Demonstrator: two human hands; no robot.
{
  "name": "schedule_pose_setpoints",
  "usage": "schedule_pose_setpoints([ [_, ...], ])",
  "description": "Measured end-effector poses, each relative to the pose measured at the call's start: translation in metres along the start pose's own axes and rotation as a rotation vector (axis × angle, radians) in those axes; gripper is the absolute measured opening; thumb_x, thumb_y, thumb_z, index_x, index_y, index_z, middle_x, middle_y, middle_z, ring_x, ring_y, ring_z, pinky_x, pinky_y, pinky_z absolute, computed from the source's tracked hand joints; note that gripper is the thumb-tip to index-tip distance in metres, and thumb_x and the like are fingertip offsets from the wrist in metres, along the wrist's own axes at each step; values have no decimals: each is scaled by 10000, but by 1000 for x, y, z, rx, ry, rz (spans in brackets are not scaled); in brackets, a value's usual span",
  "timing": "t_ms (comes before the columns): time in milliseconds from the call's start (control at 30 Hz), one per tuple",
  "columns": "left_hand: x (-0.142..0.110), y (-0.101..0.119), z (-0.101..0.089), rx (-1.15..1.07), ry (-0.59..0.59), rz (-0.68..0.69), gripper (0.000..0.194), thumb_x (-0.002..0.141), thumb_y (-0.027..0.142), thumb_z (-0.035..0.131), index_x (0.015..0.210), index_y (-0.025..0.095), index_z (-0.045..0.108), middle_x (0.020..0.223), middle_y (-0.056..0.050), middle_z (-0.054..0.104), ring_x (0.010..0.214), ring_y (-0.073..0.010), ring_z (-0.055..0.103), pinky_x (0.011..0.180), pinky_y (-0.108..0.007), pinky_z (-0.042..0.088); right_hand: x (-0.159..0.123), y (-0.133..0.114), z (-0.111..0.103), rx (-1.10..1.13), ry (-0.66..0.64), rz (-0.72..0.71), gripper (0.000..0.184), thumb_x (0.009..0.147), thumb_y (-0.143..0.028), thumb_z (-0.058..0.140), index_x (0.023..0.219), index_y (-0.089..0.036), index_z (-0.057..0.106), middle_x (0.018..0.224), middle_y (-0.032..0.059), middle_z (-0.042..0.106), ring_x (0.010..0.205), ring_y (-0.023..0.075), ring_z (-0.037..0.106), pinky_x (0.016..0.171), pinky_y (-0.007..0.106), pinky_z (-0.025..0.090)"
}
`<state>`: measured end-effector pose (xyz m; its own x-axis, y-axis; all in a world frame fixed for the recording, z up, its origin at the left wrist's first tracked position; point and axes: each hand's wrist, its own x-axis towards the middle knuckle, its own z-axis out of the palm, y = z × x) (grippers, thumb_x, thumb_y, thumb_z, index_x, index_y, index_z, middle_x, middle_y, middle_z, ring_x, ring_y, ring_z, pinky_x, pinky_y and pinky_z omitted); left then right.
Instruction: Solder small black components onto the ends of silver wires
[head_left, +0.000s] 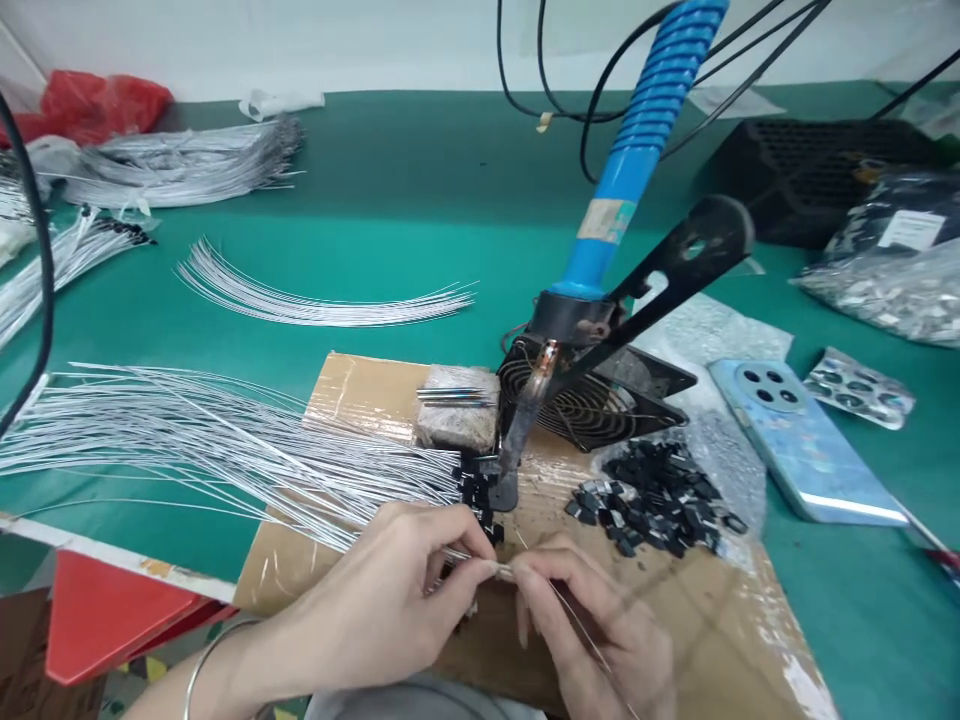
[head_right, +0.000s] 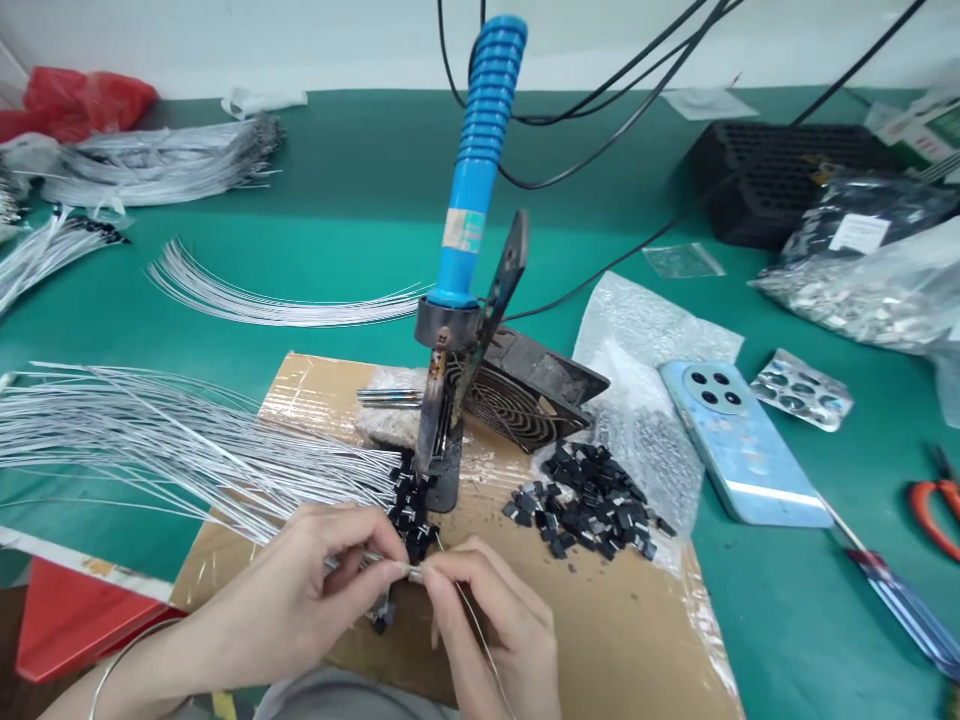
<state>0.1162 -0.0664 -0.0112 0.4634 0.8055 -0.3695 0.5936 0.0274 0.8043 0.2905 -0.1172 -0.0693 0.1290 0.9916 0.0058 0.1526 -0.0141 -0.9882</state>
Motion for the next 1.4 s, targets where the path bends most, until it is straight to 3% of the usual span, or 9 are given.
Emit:
schedule_pose_setpoints([
  [100, 2, -6, 1, -132, 63, -78, 210, 977, 321, 518, 847, 207, 638, 600, 52, 496, 523, -113, 377, 489, -255, 269, 5, 9, -7, 235, 40, 67, 243, 970, -377, 575, 873, -243, 754, 639, -9, 585, 512, 121, 563, 483, 226, 442],
  [167, 4, -8, 1, -208, 98, -110, 223, 965, 342, 535, 832, 191, 630, 603, 51, 478, 525, -113, 348, 487, -261, 250, 9, 14, -14, 457, 9, 138, 461, 1008, -507, 410, 1001, -229, 778, 763, 47, 651, 608, 169, 630, 531, 276, 533],
  [233, 6, -9, 1, -264, 108, -122, 220, 951, 336, 555, 813, 179, 625, 610, 48, 477, 534, -112, 334, 489, -261, 240, 12, 19, -19, 582, -25, 216, 605, 1019, -553, 292, 1031, -205, 787, 763, 69, 657, 636, 188, 637, 559, 310, 562],
  [333, 9, -9, 1, -296, 118, -117, 210, 937, 315, 572, 796, 170, 629, 615, 41, 485, 553, -113, 342, 503, -258, 247, 11, 23, -17, 539, 8, 226, 517, 1023, -481, 394, 891, -199, 806, 599, 25, 593, 527, 141, 583, 486, 240, 502],
  [467, 10, -7, 2, -343, 120, -106, 211, 933, 318, 579, 799, 165, 635, 649, 24, 524, 564, -114, 366, 511, -257, 265, 8, 12, 0, 312, 42, 218, 228, 939, -374, 640, 943, -225, 812, 665, 11, 637, 547, 113, 589, 535, 220, 484],
  [633, 8, -7, 4, -369, 121, -94, 243, 934, 351, 589, 786, 165, 638, 652, 5, 549, 587, -126, 431, 523, -263, 286, 8, -11, 16, 389, 51, 310, 129, 831, -357, 756, 853, -254, 830, 658, -7, 620, 503, 94, 558, 471, 203, 462],
  [900, 5, -6, 7, -354, 159, -78, 260, 946, 372, 583, 795, 170, 648, 692, -21, 600, 644, -147, 514, 541, -260, 331, 6, -12, 18, 492, 61, 404, 148, 785, -366, 799, 821, -226, 828, 622, -2, 642, 476, 85, 537, 460, 198, 458],
  [1200, 3, -7, 11, -231, 187, -87, 269, 962, 385, 553, 794, 188, 629, 582, 25, 518, 529, -122, 383, 472, -247, 258, 6, -11, 18, 578, 54, 464, 183, 764, -375, 817, 796, -195, 815, 564, -12, 610, 450, 74, 507, 418, 175, 421],
  [1400, 2, -7, 11, -220, 143, -94, 268, 971, 381, 540, 808, 187, 627, 602, 20, 529, 536, -124, 361, 475, -261, 234, 11, -14, 12, 662, -19, 541, 211, 728, -384, 836, 739, -176, 800, 545, -23, 580, 447, 65, 464, 408, 174, 388],
])
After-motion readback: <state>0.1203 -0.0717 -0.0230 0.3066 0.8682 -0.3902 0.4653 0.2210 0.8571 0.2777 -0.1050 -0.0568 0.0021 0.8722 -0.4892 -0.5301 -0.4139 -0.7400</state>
